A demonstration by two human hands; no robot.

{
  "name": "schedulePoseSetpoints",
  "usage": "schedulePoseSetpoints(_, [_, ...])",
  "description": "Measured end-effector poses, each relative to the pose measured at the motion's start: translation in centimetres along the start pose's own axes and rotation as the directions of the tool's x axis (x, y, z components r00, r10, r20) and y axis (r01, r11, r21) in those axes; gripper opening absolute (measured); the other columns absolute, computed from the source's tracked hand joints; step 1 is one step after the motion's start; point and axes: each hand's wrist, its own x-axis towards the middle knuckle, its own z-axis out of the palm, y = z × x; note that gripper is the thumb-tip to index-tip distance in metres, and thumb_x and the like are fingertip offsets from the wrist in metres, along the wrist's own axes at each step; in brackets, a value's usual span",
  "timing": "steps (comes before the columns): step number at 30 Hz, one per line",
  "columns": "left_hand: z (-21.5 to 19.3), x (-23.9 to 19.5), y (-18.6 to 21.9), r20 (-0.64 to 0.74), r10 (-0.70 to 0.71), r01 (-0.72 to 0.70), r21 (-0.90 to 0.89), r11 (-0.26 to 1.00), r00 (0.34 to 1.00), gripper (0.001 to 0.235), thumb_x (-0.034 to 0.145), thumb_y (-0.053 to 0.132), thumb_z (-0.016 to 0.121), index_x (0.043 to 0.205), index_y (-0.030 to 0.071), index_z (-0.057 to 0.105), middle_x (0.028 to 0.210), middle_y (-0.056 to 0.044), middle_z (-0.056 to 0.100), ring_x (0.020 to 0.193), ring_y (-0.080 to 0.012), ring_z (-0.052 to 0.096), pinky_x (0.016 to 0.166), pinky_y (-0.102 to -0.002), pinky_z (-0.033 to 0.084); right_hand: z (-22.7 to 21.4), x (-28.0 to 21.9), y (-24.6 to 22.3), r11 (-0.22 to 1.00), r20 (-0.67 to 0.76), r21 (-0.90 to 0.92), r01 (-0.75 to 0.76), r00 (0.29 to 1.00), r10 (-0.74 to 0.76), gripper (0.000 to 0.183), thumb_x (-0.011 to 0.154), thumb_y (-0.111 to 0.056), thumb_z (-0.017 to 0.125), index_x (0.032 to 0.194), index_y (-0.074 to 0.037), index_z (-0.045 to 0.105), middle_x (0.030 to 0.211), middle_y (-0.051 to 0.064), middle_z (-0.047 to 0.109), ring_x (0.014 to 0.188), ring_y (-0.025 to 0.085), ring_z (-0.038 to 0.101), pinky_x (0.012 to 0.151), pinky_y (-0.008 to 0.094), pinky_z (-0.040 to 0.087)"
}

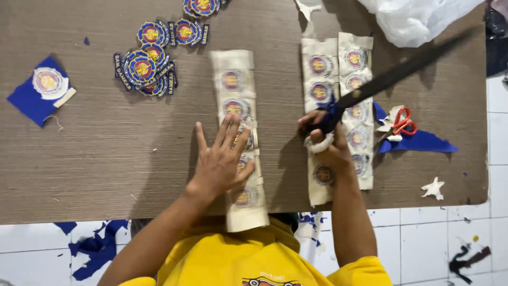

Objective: The person uses shears to cut a long strip of fabric printed with circular emblems into smaller sections. They then peel off the white backing paper from the cut pieces to reveal a blue fabric layer underneath.

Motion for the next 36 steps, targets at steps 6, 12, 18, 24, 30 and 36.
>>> schedulePoseSetpoints(6, [-2.3,3.6,0.1,0.133,0.100,-0.116,0.123,0.986,0.986,0.068,0.077,0.042,0.068,0.144,0.042,0.054,0.161,-0.004,0.044,0.157,-0.0400,0.015,0.112,-0.082,0.012,-5.4,0.1,-0.4,0.987,-0.098,-0.158,-0.037,0.995,0.022,0.034,0.095,-0.017,0.074,0.120,-0.001,0.057,0.103,0.015,0.060,0.096,0.021,0.064,0.090,0.035,0.054])
schedulePoseSetpoints(12, [0.8,2.9,-0.2,-0.125,0.109,-0.100,0.079,0.992,0.986,0.049,0.100,0.051,0.049,0.148,0.043,0.052,0.162,-0.010,0.043,0.154,-0.0392,0.028,0.112,-0.078,0.018,-4.4,0.6,-4.0,0.822,-0.361,-0.567,-0.049,0.912,-0.195,0.026,0.077,-0.012,0.097,0.095,-0.008,0.080,0.071,0.009,0.071,0.066,0.013,0.065,0.068,0.022,0.054])
schedulePoseSetpoints(18, [2.4,0.3,-2.8,-0.237,-0.065,0.078,0.046,0.996,0.969,0.067,0.099,0.070,0.042,0.153,0.032,0.050,0.155,-0.021,0.047,0.145,-0.0397,0.041,0.115,-0.059,0.031,-4.3,-0.1,-3.6,0.425,-0.313,-0.886,-0.184,0.915,-0.255,0.038,0.069,-0.019,0.089,0.105,-0.012,0.078,0.086,0.010,0.074,0.082,0.031,0.074,0.074,0.035,0.058])
schedulePoseSetpoints(24, [0.6,0.6,-3.8,-0.234,-0.237,0.193,-0.196,0.961,0.943,0.086,0.086,0.066,0.071,0.145,0.006,0.053,0.116,-0.015,0.060,0.104,-0.0378,0.065,0.086,-0.050,0.051,-4.8,-0.9,-3.5,0.303,-0.300,-0.927,-0.221,0.922,-0.245,0.045,0.065,-0.017,0.092,0.106,-0.009,0.076,0.093,0.012,0.076,0.089,0.033,0.074,0.081,0.040,0.059])
schedulePoseSetpoints(30, [-0.1,5.0,-3.0,-0.153,-0.138,0.032,-0.546,0.837,0.979,0.064,0.084,0.006,0.078,0.143,0.005,0.056,0.124,-0.020,0.062,0.118,-0.0457,0.065,0.100,-0.055,0.053,-5.1,-1.5,-4.2,0.287,-0.296,-0.928,-0.237,0.938,-0.182,0.045,0.068,-0.019,0.090,0.109,-0.004,0.076,0.092,0.015,0.075,0.089,0.036,0.074,0.080,0.042,0.059])
schedulePoseSetpoints(36, [0.4,7.9,-3.2,-0.271,0.067,-0.218,-0.579,0.786,0.960,0.070,0.086,0.017,0.079,0.150,0.008,0.051,0.135,-0.024,0.061,0.131,-0.0463,0.056,0.109,-0.056,0.048,-5.7,-1.8,-3.0,0.206,-0.417,-0.893,-0.400,0.907,-0.049,0.047,0.073,-0.033,0.087,0.114,-0.014,0.074,0.096,0.011,0.076,0.092,0.034,0.074,0.082,0.045,0.059])
